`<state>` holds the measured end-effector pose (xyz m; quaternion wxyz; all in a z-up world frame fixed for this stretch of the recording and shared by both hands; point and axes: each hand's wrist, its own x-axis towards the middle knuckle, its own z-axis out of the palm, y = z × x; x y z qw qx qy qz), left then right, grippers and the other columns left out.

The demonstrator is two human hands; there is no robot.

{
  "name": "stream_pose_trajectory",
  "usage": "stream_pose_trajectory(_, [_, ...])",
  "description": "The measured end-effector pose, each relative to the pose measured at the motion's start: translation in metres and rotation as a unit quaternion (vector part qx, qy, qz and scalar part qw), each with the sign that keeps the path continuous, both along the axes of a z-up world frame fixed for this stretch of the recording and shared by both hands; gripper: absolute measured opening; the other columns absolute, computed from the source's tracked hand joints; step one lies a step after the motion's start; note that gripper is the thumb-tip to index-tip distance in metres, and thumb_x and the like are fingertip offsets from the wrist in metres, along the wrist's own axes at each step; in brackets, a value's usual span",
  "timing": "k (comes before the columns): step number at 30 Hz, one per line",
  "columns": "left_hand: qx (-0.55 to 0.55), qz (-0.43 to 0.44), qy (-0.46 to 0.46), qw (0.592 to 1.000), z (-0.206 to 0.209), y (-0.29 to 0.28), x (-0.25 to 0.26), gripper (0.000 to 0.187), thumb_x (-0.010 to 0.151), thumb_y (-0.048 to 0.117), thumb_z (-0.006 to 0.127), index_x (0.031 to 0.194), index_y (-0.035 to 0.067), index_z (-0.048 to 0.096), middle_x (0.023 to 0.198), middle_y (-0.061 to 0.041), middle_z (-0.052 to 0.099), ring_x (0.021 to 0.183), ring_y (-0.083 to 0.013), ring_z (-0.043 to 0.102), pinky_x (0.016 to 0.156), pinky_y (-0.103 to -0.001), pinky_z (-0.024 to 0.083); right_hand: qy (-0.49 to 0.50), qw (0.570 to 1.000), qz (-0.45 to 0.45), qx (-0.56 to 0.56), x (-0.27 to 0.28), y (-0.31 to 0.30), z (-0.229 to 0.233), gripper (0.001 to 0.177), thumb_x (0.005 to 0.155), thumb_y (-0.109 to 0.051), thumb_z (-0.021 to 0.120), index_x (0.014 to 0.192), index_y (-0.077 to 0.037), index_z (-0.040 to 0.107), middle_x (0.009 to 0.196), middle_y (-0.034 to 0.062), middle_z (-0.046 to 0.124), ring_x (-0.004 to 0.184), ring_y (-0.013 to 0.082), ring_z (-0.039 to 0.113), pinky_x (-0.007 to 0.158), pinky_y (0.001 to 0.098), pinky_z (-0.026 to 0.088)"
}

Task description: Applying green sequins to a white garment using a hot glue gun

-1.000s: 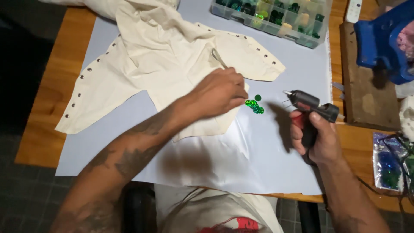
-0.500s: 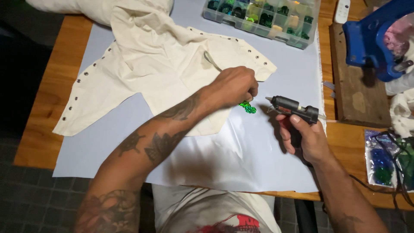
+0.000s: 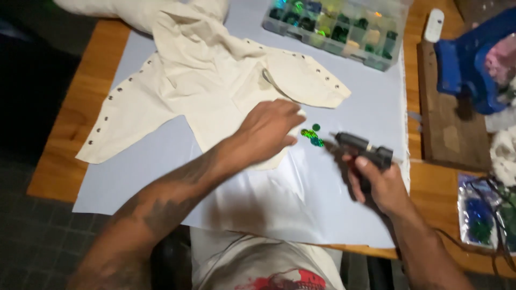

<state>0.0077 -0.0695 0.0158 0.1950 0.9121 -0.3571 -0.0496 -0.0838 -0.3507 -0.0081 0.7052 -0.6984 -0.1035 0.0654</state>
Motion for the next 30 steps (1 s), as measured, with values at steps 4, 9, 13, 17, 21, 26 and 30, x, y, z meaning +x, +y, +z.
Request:
stream_pose_trajectory(4, [-0.050, 0.006, 0.054, 0.997, 0.001, 0.045, -0.019, 0.046, 0.089, 0.031, 0.076, 0.129, 0.010, 0.067, 0.138, -0.015, 0.060, 0.138, -0.0343, 0.049, 0.114, -0.052, 0.034, 0.038, 0.999, 0.020, -0.021, -0.014, 0.022, 0.015, 0.027, 0.101, -0.016, 0.055, 0.093, 0.007, 0.067, 0.050, 0.0159, 0.056, 0.021, 0.0231, 0.053, 0.022, 0.0327, 0.041])
stream_pose_trajectory(9, [-0.122, -0.083, 0.056, 0.987, 0.009, 0.067, -0.025, 0.063, 0.082, 0.042, 0.080, 0.132, 0.006, 0.067, 0.148, -0.023, 0.055, 0.146, -0.0388, 0.040, 0.123, -0.056, 0.019, 0.101, 0.984, 0.130, -0.071, -0.013, 0.075, 0.078, 0.044, 0.102, -0.020, 0.055, 0.066, 0.004, 0.065, 0.039, 0.0101, 0.051, 0.021, 0.0173, 0.048, 0.020, 0.0284, 0.035])
stream_pose_trajectory(13, [-0.110, -0.096, 0.049, 0.988, -0.011, 0.074, -0.017, 0.067, 0.081, 0.048, 0.080, 0.137, 0.015, 0.064, 0.156, -0.013, 0.048, 0.151, -0.0318, 0.035, 0.125, -0.056, 0.013, 0.141, 0.970, 0.133, -0.148, -0.006, 0.086, 0.076, 0.052, 0.103, -0.027, 0.053, 0.061, 0.002, 0.062, 0.034, 0.0110, 0.048, 0.021, 0.0192, 0.046, 0.024, 0.0295, 0.035])
stream_pose_trajectory(17, [-0.099, -0.103, 0.045, 0.989, -0.012, 0.076, -0.015, 0.070, 0.082, 0.047, 0.080, 0.141, 0.017, 0.060, 0.159, -0.012, 0.046, 0.152, -0.0292, 0.033, 0.126, -0.057, 0.007, 0.180, 0.962, 0.119, -0.166, 0.000, 0.089, 0.065, 0.044, 0.103, -0.026, 0.053, 0.073, 0.004, 0.065, 0.043, 0.0147, 0.053, 0.020, 0.0205, 0.046, 0.022, 0.0306, 0.036])
stream_pose_trajectory(21, [-0.085, -0.101, 0.041, 0.990, -0.013, 0.078, -0.014, 0.070, 0.082, 0.045, 0.081, 0.143, 0.018, 0.059, 0.160, -0.010, 0.045, 0.153, -0.0269, 0.031, 0.126, -0.056, 0.005, 0.224, 0.961, 0.081, -0.144, 0.003, 0.086, 0.050, 0.039, 0.103, -0.024, 0.053, 0.089, 0.011, 0.066, 0.054, 0.0172, 0.051, 0.019, 0.0205, 0.042, 0.019, 0.0310, 0.031])
stream_pose_trajectory(26, [-0.078, -0.100, 0.032, 0.991, -0.031, 0.078, -0.011, 0.073, 0.082, 0.054, 0.078, 0.144, 0.022, 0.057, 0.161, -0.005, 0.042, 0.154, -0.0219, 0.028, 0.128, -0.052, 0.003, 0.226, 0.951, 0.086, -0.194, 0.005, 0.091, 0.055, 0.042, 0.102, -0.026, 0.054, 0.082, 0.009, 0.067, 0.053, 0.0169, 0.052, 0.019, 0.0227, 0.046, 0.019, 0.0313, 0.033])
stream_pose_trajectory(30, [-0.077, -0.102, 0.024, 0.991, -0.034, 0.079, -0.009, 0.074, 0.081, 0.058, 0.077, 0.144, 0.023, 0.057, 0.162, -0.004, 0.042, 0.155, -0.0210, 0.027, 0.128, -0.052, 0.002, 0.176, 0.905, 0.065, -0.381, 0.008, 0.114, 0.091, 0.055, 0.100, -0.034, 0.063, 0.058, 0.000, 0.067, 0.046, 0.0131, 0.054, 0.037, 0.0262, 0.048, 0.043, 0.0377, 0.042])
